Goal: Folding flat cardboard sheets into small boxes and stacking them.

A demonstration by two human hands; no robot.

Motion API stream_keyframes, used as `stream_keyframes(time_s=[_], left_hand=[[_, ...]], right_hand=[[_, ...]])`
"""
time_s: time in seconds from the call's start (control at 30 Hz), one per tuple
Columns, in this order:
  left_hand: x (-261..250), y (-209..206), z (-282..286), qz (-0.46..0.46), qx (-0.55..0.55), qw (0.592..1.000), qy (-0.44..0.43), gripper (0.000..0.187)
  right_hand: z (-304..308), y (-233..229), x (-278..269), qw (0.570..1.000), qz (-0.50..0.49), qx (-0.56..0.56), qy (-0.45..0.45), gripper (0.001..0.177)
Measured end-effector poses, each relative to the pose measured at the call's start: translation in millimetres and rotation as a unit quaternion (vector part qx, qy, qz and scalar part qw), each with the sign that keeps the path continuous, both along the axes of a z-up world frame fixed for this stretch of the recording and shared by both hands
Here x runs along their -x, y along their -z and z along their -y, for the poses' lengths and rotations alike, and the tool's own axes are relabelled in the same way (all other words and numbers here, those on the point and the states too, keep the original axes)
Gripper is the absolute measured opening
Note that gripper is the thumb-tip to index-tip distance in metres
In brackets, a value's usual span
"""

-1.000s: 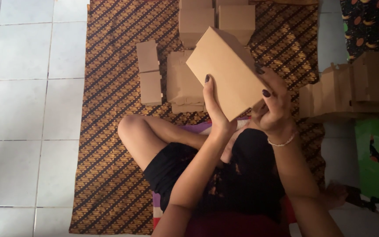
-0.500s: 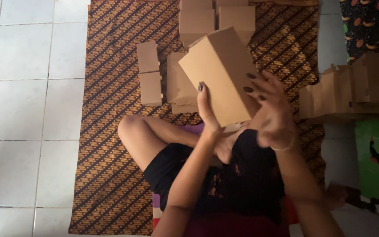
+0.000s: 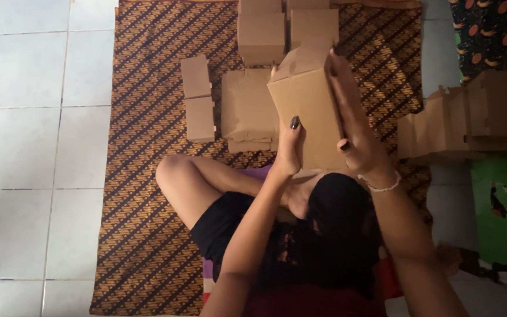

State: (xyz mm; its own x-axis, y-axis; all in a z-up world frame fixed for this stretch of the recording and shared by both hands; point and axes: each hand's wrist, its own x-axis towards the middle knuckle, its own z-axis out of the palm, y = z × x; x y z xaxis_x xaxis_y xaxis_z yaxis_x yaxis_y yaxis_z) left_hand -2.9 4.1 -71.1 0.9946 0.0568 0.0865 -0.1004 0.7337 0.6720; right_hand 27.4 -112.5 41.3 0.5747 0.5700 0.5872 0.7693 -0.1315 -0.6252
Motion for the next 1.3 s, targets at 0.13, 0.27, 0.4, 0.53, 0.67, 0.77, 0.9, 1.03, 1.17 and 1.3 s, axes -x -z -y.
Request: stream_keyframes(time_s=[0.13, 0.27, 0.4, 0.53, 0.67, 0.77, 0.9, 1.03, 1.17, 1.3], left_hand=[[-4, 24, -1, -0.033, 0.019, 0.999, 0.004, 0.076], [-4, 8, -2, -0.107, 0.016, 0.992, -0.067, 0.062], [-6, -22, -2, -0.219, 0.143, 0.962, -0.079, 0.076], [-4, -66, -12, -0.29, 0.168, 0.941, -0.054, 0.073], [0, -77, -14, -0.322, 0.205, 0.923, -0.047, 0.069], [0, -77, -13, -0.304, 0.191, 0.931, -0.061, 0.064], [1, -55, -10, -0.237, 0.237, 0.941, -0.051, 0.055], [3, -70, -13, -0.301, 0.2, 0.931, -0.058, 0.064], [4, -73, -12, -0.262, 0.137, 0.954, -0.055, 0.07], [4, -62, -14, -0.27, 0.131, 0.953, -0.042, 0.07]], right_hand=[[-7, 3, -10, 1.0, 0.025, 0.007, -0.002, 0.076], [-11, 3, -19, 0.999, 0.005, 0.033, 0.003, 0.062], [-13, -19, -15, 0.994, -0.091, -0.027, -0.045, 0.067], [0, -22, -22, 0.989, -0.075, 0.014, -0.124, 0.076], [6, -26, -18, 0.981, -0.054, 0.145, -0.114, 0.114], [4, -23, -19, 0.979, -0.032, 0.172, -0.101, 0.118], [-2, -21, -15, 0.98, -0.022, 0.188, -0.062, 0.111], [-1, -11, -19, 0.978, -0.031, 0.195, -0.065, 0.116], [3, -1, -26, 0.984, 0.028, 0.173, -0.037, 0.105], [16, -15, -23, 0.978, -0.005, 0.177, -0.108, 0.139]])
